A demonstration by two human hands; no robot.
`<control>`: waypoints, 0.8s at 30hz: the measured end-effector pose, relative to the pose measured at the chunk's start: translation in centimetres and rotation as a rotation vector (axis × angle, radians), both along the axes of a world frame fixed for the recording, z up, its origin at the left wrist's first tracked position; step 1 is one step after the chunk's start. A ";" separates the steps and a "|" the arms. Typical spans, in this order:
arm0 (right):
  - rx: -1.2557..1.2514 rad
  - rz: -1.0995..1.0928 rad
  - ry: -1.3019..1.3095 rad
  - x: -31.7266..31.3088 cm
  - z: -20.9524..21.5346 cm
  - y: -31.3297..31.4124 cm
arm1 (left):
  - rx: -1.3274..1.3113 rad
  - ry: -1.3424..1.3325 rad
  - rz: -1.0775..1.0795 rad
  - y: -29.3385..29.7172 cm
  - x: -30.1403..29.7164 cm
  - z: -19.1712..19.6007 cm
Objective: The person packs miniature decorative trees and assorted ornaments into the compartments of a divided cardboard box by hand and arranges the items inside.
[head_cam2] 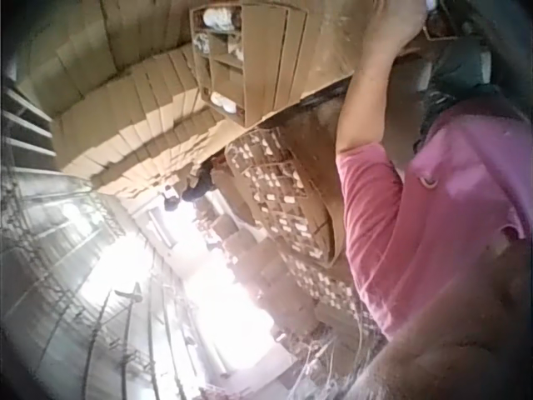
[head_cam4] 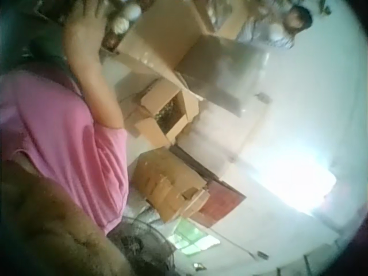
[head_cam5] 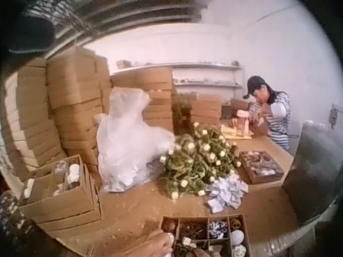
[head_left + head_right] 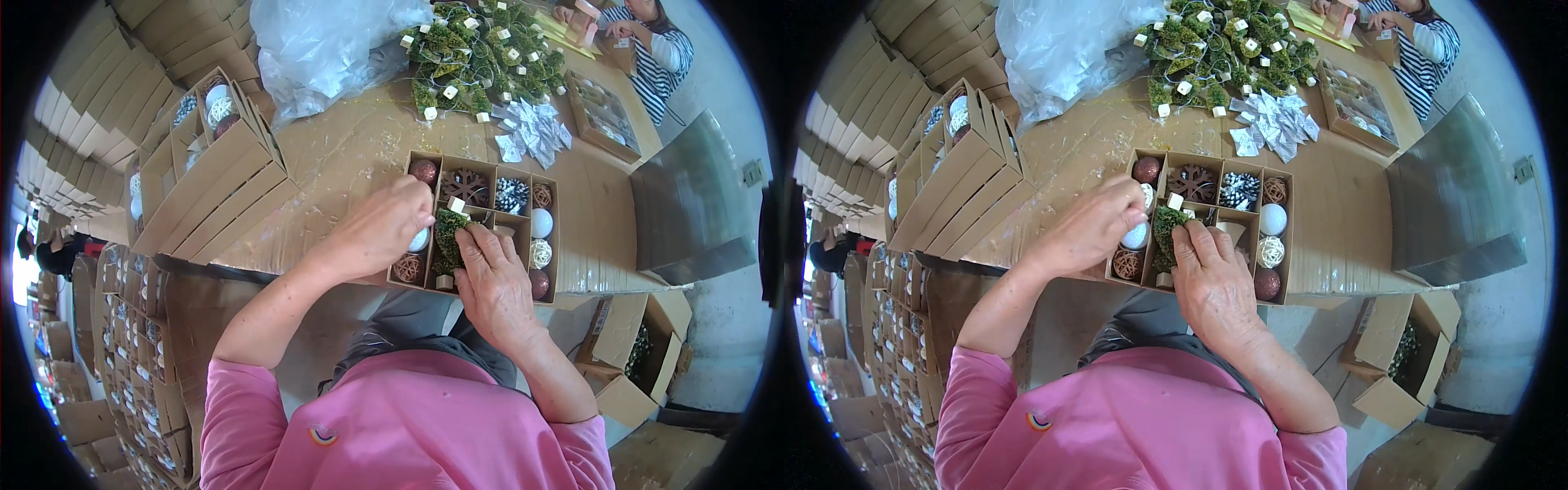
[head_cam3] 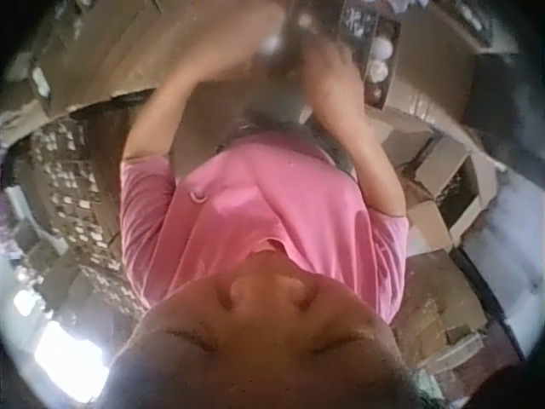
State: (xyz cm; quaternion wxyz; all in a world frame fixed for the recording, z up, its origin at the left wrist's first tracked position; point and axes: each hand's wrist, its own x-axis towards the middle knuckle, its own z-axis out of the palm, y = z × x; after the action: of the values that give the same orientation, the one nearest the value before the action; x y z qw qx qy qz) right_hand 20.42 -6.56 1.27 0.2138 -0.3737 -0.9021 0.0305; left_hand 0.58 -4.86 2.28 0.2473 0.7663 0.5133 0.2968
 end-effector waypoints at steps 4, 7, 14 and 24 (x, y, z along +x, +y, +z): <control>0.008 -0.003 -0.008 -0.3 0.2 -0.3 | -0.129 -0.246 0.071 -0.1 -0.7 -0.7; -0.002 -0.008 -0.011 -0.3 0.1 -0.3 | -0.425 -0.579 -0.075 0.0 -1.0 -0.3; 0.012 -0.015 -0.028 -0.2 0.0 -0.4 | -0.610 -1.372 -0.204 -0.2 -2.1 0.5; 0.042 -0.008 -0.059 0.0 0.0 0.3 | -0.464 -1.362 -0.112 -8.5 -8.7 -2.0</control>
State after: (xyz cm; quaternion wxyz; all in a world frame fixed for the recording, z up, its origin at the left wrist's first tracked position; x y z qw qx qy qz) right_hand 20.39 -6.25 1.25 0.1953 -0.3734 -0.9069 -0.0004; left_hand -8.12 -13.40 0.31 0.6836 0.3641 0.2548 0.5790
